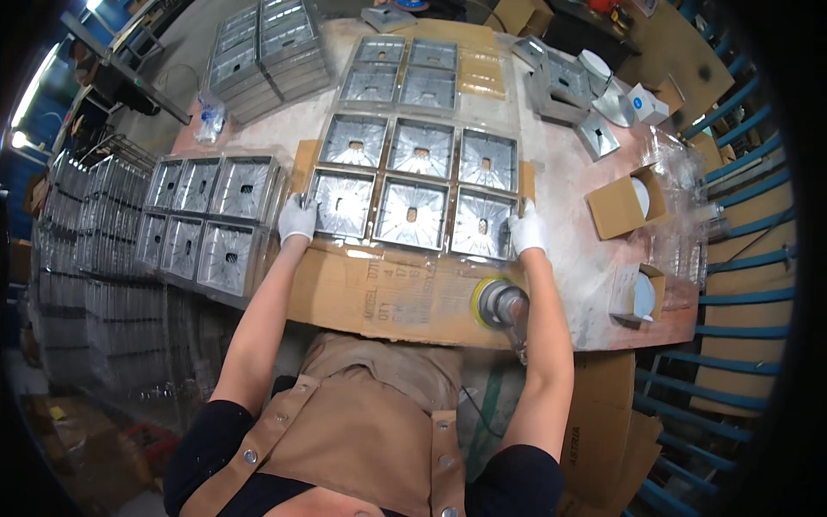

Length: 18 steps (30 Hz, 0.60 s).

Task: Polishing the edges and surfaces of small metal box housings using a power orbital sander.

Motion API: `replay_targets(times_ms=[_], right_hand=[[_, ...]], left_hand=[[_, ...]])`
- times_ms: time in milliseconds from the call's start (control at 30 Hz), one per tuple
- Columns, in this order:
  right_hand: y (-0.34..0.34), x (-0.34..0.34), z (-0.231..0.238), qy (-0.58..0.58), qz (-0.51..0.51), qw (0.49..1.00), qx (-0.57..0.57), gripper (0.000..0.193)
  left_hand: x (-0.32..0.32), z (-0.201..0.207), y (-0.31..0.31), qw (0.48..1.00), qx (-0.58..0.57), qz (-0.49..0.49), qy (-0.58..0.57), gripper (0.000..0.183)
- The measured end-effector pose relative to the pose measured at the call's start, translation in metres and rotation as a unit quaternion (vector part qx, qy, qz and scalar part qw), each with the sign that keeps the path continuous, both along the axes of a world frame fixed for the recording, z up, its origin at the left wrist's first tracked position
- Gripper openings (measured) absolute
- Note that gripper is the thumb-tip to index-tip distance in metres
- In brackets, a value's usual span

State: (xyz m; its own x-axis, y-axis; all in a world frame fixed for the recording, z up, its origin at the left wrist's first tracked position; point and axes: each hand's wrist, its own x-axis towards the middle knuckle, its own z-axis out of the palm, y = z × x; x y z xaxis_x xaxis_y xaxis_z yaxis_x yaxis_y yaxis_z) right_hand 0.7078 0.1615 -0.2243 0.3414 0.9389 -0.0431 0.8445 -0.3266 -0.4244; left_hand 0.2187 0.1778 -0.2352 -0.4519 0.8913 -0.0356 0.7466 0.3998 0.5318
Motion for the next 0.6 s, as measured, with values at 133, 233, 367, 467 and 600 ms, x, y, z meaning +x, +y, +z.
replay_targets(times_ms=[133,233,367,467,600], right_hand=[[-0.006,-0.003,0.019,-0.051,0.006,0.998,-0.033,0.056],[-0.02,-0.018,0.043,-0.109,0.003,0.993,-0.038,0.057],[-0.066,-0.036,0.067,-0.117,0.003,0.993,0.0,0.055],[-0.108,-0.054,0.057,-0.1,0.012,0.992,0.08,0.051],[-0.159,-0.085,0.046,-0.082,0.045,0.979,0.18,0.042]], left_hand=[[0.02,0.002,-0.007,0.999,0.016,-0.013,0.032,0.072],[0.036,0.004,-0.024,0.974,0.085,-0.08,0.192,0.079],[0.08,0.031,-0.043,0.925,0.19,-0.202,0.259,0.066],[0.111,0.051,-0.05,0.891,0.234,-0.388,0.038,0.038],[0.138,0.034,-0.052,0.852,0.069,-0.512,0.079,0.025]])
